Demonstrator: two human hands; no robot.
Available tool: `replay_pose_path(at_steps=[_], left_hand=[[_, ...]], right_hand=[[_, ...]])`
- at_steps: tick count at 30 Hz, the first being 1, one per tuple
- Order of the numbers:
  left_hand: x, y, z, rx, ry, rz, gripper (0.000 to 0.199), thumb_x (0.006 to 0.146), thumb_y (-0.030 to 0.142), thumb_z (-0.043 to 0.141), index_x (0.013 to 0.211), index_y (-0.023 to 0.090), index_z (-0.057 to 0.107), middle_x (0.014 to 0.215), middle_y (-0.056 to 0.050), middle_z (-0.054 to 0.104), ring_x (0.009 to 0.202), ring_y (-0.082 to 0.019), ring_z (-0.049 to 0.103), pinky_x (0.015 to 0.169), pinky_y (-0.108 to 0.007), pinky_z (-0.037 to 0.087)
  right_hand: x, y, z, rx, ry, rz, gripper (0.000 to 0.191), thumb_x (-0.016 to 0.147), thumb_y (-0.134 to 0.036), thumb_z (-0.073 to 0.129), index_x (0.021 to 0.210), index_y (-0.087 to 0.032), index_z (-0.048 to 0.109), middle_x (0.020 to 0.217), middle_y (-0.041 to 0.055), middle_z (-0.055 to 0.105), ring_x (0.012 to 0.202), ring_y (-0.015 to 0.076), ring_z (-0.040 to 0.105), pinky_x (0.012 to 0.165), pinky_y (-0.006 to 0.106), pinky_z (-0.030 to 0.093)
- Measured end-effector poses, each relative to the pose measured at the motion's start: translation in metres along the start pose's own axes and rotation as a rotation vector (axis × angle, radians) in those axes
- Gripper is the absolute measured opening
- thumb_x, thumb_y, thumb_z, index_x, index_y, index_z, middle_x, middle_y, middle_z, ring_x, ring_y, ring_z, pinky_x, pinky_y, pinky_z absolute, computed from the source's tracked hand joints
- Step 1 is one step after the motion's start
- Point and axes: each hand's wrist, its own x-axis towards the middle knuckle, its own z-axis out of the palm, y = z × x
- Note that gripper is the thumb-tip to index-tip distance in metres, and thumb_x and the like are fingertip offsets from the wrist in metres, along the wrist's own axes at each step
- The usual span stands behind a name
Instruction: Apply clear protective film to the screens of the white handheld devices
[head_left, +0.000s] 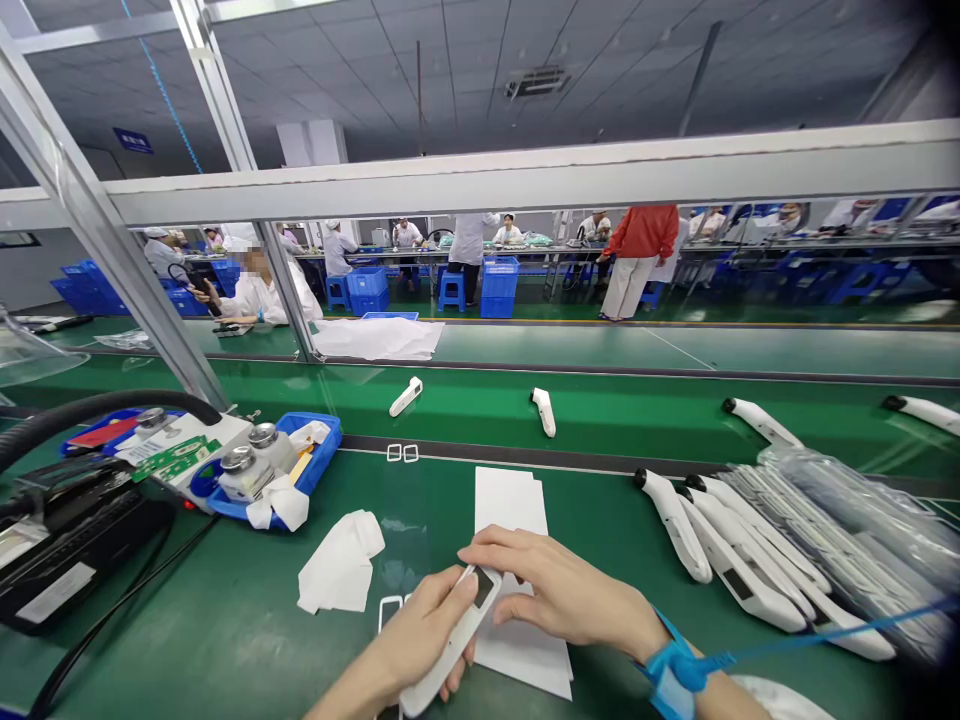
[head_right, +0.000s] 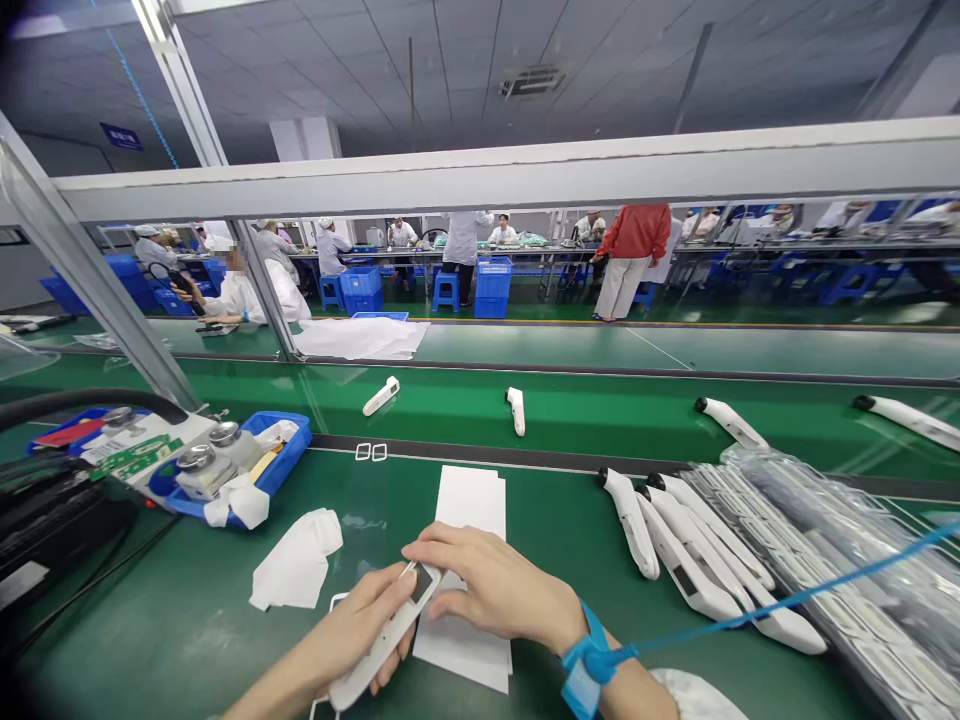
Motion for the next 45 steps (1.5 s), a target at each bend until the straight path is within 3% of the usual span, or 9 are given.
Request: replay_pose_path(at_steps=[3, 5, 7, 13, 18, 23, 31, 36, 45], left_hand=[[0.03, 0.031, -0.046, 0.202, 0.138, 0.125, 0.056, 0.082, 0.066, 0.034, 0.093, 0.016, 0.055, 0.069, -0.005, 0.062, 0.05, -0.01, 0.055, 0.046, -0.019, 0.043], [0.059, 0.053, -0.086, 0.35, 0.563, 0.417, 0.049, 0.087, 0.055, 0.032, 0.103, 0.016, 0.058, 0.097, -0.008, 0.066, 0.087, -0.012, 0.063, 0.079, -0.021, 0.051], [0.091, 0.072, -0.127, 0.512, 0.828, 0.466, 0.047, 0.089, 0.051, 0.027, 0.112, 0.019, 0.054, 0.116, -0.008, 0.06, 0.108, -0.014, 0.057, 0.095, -0.026, 0.047], [0.174, 0.099, -0.215, 0.853, 0.945, 0.257, 0.038, 0.083, 0.028, 0.041, 0.114, 0.007, 0.052, 0.126, -0.02, 0.048, 0.122, -0.031, 0.043, 0.104, -0.045, 0.036], [0.21, 0.101, -0.252, 1.069, 0.908, 0.057, 0.033, 0.085, 0.018, 0.038, 0.113, 0.005, 0.049, 0.12, -0.022, 0.052, 0.115, -0.028, 0.05, 0.097, -0.045, 0.042], [0.217, 0.105, -0.262, 1.156, 0.849, -0.076, 0.028, 0.08, 0.012, 0.038, 0.102, 0.005, 0.053, 0.104, -0.023, 0.06, 0.099, -0.032, 0.059, 0.084, -0.043, 0.046], [0.168, 0.118, -0.214, 1.167, 0.7, 0.109, 0.037, 0.088, 0.037, 0.029, 0.117, 0.022, 0.047, 0.103, -0.008, 0.064, 0.094, -0.023, 0.06, 0.073, -0.028, 0.042], [0.137, 0.107, -0.123, 1.069, 0.29, 0.333, 0.035, 0.088, 0.041, 0.033, 0.113, 0.026, 0.051, 0.101, -0.002, 0.064, 0.09, -0.018, 0.059, 0.077, -0.025, 0.04], [0.149, 0.076, 0.029, 1.155, -0.354, 0.583, 0.031, 0.088, 0.027, 0.034, 0.101, 0.024, 0.061, 0.106, -0.004, 0.063, 0.102, -0.021, 0.055, 0.091, -0.036, 0.041]], right_hand=[[0.024, 0.018, -0.021, -0.168, 0.05, -0.02, 0.031, 0.088, -0.035, 0.057, 0.117, -0.025, 0.061, 0.105, 0.0053, 0.06, 0.091, 0.0142, 0.054, 0.08, 0.023, 0.04], [0.053, 0.046, -0.035, -0.25, 0.16, 0.119, 0.03, 0.085, -0.037, 0.061, 0.109, -0.021, 0.062, 0.099, 0.0048, 0.06, 0.084, 0.0128, 0.054, 0.073, 0.021, 0.039], [0.087, 0.082, -0.049, -0.321, 0.35, 0.344, 0.032, 0.084, -0.038, 0.06, 0.108, -0.017, 0.061, 0.099, 0.0061, 0.06, 0.082, 0.0126, 0.054, 0.07, 0.02, 0.038], [0.162, 0.173, -0.088, -0.47, 0.512, 0.618, 0.034, 0.092, -0.032, 0.047, 0.111, -0.005, 0.056, 0.105, 0.0134, 0.058, 0.092, 0.0154, 0.056, 0.08, 0.027, 0.044], [0.138, 0.2, -0.114, -0.691, 0.446, 0.553, 0.042, 0.092, -0.012, 0.04, 0.133, -0.015, 0.046, 0.129, 0.0124, 0.05, 0.116, 0.0199, 0.047, 0.094, 0.034, 0.04], [0.113, 0.208, -0.132, -0.869, 0.193, 0.424, 0.027, 0.081, -0.007, 0.054, 0.102, -0.019, 0.066, 0.124, 0.0054, 0.058, 0.122, 0.0221, 0.042, 0.098, 0.033, 0.032], [0.049, 0.133, -0.097, -1.036, 0.407, 0.604, 0.048, 0.095, -0.022, 0.031, 0.141, -0.007, 0.032, 0.096, 0.0149, 0.064, 0.089, 0.023, 0.058, 0.085, 0.037, 0.032], [-0.058, 0.103, -0.039, -1.103, 0.457, 0.794, 0.043, 0.092, -0.022, 0.041, 0.134, -0.011, 0.045, 0.084, 0.0106, 0.064, 0.084, 0.0242, 0.057, 0.077, 0.037, 0.032], [-0.176, 0.124, 0.0, -1.028, 0.905, 0.967, 0.05, 0.087, -0.05, 0.047, 0.129, -0.022, 0.049, 0.132, 0.0111, 0.047, 0.12, 0.0298, 0.043, 0.09, 0.044, 0.039]])
